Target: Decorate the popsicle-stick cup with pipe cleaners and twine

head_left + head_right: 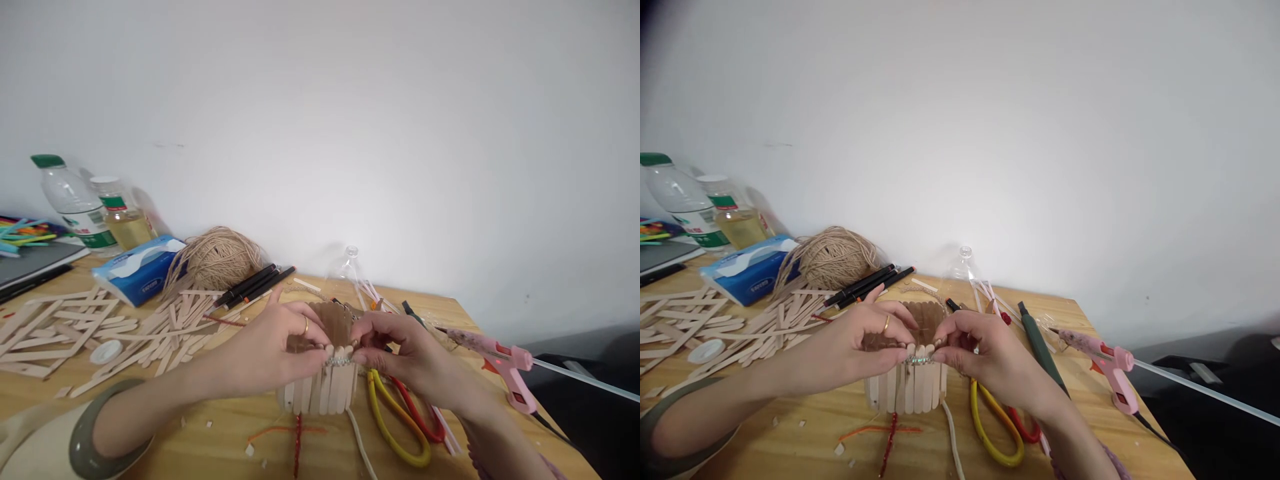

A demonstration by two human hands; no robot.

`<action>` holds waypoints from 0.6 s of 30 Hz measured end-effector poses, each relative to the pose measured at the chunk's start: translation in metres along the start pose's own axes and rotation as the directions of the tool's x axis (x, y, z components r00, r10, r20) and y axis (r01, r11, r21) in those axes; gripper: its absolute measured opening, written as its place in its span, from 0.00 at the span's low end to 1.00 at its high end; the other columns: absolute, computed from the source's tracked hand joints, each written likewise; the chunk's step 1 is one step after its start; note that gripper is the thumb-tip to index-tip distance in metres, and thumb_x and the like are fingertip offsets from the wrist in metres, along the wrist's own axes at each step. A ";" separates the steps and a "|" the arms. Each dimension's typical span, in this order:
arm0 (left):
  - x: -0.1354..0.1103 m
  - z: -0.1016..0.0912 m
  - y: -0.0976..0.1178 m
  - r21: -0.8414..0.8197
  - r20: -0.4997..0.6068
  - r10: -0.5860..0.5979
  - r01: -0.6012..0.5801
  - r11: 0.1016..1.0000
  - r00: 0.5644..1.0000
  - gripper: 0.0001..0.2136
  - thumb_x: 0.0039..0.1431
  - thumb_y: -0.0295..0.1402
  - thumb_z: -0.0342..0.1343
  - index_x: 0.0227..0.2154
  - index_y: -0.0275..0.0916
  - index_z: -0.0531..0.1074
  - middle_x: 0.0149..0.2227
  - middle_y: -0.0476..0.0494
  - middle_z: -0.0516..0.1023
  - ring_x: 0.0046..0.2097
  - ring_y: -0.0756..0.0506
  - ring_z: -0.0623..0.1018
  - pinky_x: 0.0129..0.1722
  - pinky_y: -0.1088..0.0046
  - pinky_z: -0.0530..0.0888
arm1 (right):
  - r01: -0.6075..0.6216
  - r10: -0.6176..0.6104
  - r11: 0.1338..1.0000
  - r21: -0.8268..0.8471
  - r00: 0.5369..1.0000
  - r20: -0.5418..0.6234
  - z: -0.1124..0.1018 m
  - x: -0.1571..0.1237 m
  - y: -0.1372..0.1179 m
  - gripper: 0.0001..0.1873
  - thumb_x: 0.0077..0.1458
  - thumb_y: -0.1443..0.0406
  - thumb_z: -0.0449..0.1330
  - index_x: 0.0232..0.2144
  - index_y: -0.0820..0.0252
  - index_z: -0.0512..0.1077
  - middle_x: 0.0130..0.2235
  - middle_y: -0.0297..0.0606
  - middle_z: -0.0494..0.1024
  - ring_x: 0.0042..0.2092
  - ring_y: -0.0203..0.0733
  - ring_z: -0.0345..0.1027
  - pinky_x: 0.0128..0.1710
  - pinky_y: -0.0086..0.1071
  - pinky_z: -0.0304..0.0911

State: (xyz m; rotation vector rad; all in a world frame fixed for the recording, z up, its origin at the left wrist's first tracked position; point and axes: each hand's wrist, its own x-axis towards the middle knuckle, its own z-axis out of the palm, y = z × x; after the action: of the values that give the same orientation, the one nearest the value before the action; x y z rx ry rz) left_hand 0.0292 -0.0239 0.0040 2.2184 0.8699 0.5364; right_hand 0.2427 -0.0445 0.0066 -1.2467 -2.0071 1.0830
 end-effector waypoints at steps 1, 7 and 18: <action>0.000 0.000 -0.001 -0.017 -0.001 0.004 -0.004 1.000 1.000 0.08 0.53 0.34 0.53 0.27 0.41 0.76 0.34 0.48 0.79 0.45 0.45 0.73 0.59 0.57 0.51 | 0.004 -0.004 1.000 -0.001 1.000 -0.001 0.000 -0.001 0.000 0.07 0.51 0.61 0.61 0.29 0.59 0.71 0.26 0.30 0.71 0.27 0.31 0.60 0.26 0.25 0.57; 0.001 0.002 -0.004 -0.085 0.015 -0.016 0.017 0.996 1.000 0.05 0.49 0.31 0.55 0.28 0.40 0.76 0.35 0.48 0.76 0.44 0.45 0.73 0.51 0.63 0.64 | 0.022 -0.023 1.000 -0.020 1.000 -0.005 -0.001 -0.002 -0.001 0.09 0.52 0.59 0.60 0.30 0.59 0.72 0.28 0.32 0.73 0.27 0.32 0.61 0.27 0.26 0.58; 0.002 0.002 -0.004 -0.183 0.042 -0.029 0.037 0.983 0.999 0.06 0.50 0.29 0.54 0.28 0.37 0.75 0.37 0.45 0.74 0.45 0.45 0.73 0.38 0.73 0.71 | 0.015 -0.014 1.000 -0.006 1.000 0.019 -0.002 -0.002 -0.004 0.05 0.52 0.63 0.60 0.30 0.59 0.71 0.27 0.29 0.71 0.28 0.31 0.60 0.28 0.24 0.57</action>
State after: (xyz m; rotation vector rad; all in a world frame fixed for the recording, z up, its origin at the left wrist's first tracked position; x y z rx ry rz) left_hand 0.0295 -0.0210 0.0000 2.0375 0.8025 0.5334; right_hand 0.2439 -0.0467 0.0109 -1.2276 -2.0324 1.0862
